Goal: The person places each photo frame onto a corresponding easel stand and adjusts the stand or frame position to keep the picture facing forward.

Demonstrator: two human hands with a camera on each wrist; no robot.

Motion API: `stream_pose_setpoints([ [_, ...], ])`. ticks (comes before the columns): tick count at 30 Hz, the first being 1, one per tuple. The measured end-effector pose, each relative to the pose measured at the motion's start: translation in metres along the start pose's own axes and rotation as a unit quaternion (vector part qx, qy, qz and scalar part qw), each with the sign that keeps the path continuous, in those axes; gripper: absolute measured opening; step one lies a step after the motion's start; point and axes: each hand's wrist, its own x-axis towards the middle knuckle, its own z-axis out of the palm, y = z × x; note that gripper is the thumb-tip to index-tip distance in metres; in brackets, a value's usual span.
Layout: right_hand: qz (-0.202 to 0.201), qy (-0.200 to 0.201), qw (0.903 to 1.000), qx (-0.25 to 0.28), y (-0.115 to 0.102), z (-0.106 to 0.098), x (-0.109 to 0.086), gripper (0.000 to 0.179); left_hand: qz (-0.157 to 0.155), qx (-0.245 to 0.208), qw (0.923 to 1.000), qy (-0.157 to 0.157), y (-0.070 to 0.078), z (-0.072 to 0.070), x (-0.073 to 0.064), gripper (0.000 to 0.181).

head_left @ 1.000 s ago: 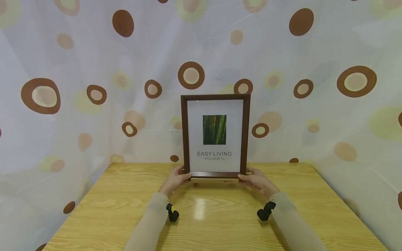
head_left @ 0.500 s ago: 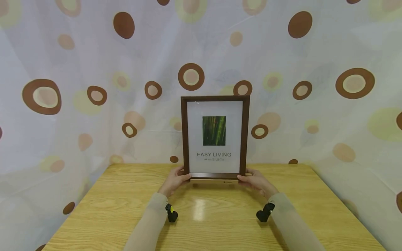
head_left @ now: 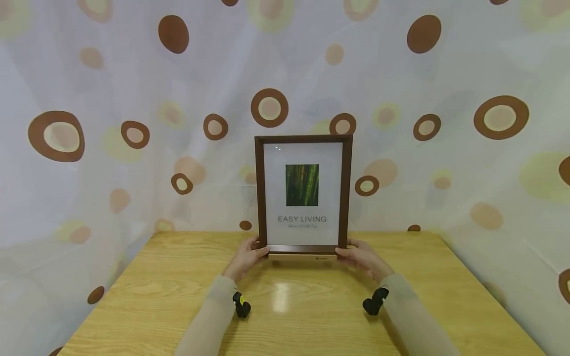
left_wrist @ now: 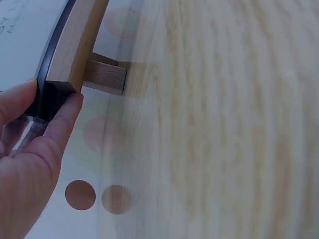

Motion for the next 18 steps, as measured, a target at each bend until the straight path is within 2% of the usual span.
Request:
stream_pose_setpoints([
  [4, -0.017, -0.004, 0.9998, 0.003, 0.001, 0.002, 0.001, 0.068, -0.001, -0.001, 0.9998, 0.018, 0.002, -0.002, -0.004, 0.046],
  [9, -0.034, -0.015, 0.9990, -0.024, 0.001, 0.005, -0.004, 0.071, -0.004, 0.016, 0.9995, 0.027, 0.006, -0.005, -0.015, 0.044],
  [12, -0.040, -0.021, 0.9966, -0.068, -0.005, 0.003, -0.010, 0.074, -0.011, 0.022, 0.9994, 0.027, 0.010, -0.008, -0.020, 0.049],
  [14, -0.047, -0.015, 0.9920, -0.116, -0.010, 0.000, -0.014, 0.076, -0.015, 0.028, 0.9990, 0.031, 0.013, -0.010, -0.024, 0.051],
  [18, -0.071, 0.018, 0.9746, -0.212, -0.022, -0.005, -0.025, 0.073, -0.019, 0.059, 0.9972, 0.042, 0.018, -0.012, -0.034, 0.053],
])
